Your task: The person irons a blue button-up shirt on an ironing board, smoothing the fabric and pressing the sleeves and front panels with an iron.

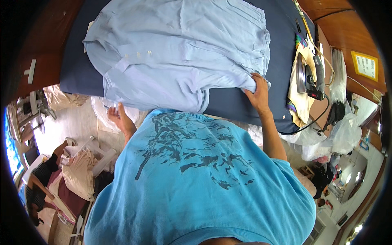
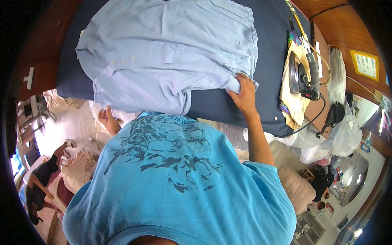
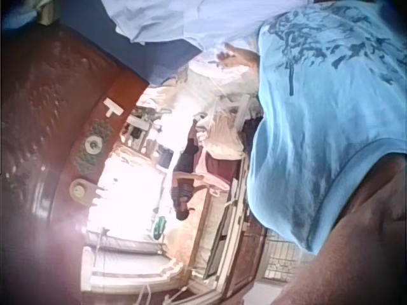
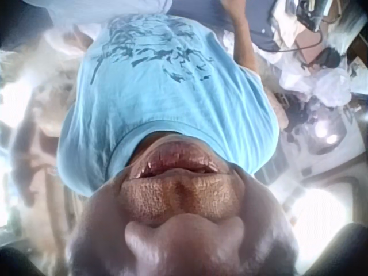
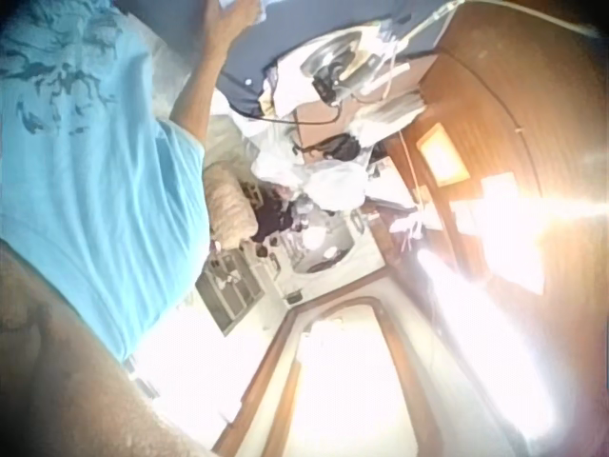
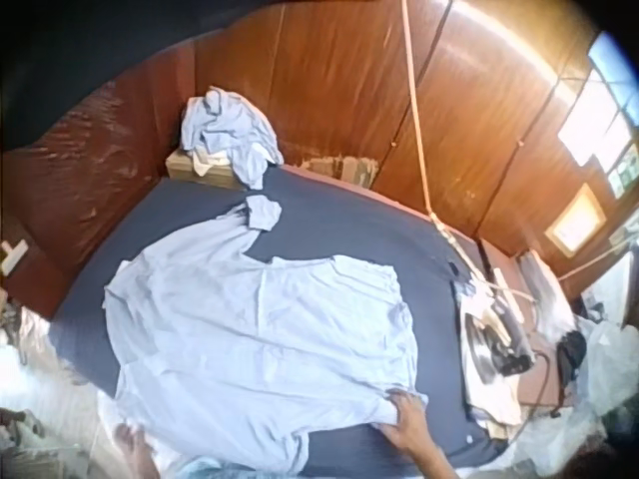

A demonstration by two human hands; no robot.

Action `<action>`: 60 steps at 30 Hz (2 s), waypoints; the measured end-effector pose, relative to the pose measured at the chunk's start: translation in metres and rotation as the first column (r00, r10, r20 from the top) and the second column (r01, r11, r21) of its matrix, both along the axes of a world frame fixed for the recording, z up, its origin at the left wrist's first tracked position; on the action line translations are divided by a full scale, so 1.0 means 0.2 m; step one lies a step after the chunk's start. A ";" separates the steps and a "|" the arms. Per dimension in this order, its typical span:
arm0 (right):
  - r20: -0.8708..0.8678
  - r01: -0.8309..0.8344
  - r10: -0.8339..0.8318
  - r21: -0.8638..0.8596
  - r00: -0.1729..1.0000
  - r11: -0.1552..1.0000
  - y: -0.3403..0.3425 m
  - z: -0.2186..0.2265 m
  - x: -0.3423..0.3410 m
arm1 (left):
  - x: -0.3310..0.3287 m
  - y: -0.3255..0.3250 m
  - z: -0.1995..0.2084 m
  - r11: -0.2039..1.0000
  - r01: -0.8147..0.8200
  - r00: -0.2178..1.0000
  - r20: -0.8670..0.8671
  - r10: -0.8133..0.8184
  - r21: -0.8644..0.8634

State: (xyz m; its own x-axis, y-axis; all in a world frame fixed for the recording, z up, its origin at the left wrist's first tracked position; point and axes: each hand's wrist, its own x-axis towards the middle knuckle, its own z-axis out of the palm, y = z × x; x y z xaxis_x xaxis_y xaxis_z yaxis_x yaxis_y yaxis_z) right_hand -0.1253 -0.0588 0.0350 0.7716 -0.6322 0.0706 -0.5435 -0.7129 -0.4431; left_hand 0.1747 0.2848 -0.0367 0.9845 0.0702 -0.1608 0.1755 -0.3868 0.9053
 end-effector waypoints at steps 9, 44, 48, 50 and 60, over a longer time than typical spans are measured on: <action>0.032 -0.149 0.152 -0.083 0.988 0.985 -0.11 0.28 -0.22 | 0.06 0.10 0.27 0.871 -0.098 0.962 -0.268 -0.040 -0.481; 0.168 0.526 -0.499 -0.332 0.850 0.783 -1.37 -0.26 0.53 | 1.35 -1.64 0.13 0.563 0.324 0.547 0.335 -0.767 0.760; -0.054 0.467 -0.523 -0.382 0.850 0.798 -1.47 -0.21 0.52 | 1.48 -1.83 0.22 0.204 0.397 0.570 -0.066 -0.819 0.895; -0.040 0.450 -0.510 -0.414 0.859 0.791 -1.62 -0.20 0.54 | 1.68 -1.93 0.22 0.168 0.218 0.497 0.038 -0.867 0.962; 0.356 0.408 -0.223 -0.627 0.908 0.663 -1.80 -0.23 0.38 | 1.45 -1.91 0.38 0.498 0.212 0.415 0.384 -0.825 0.841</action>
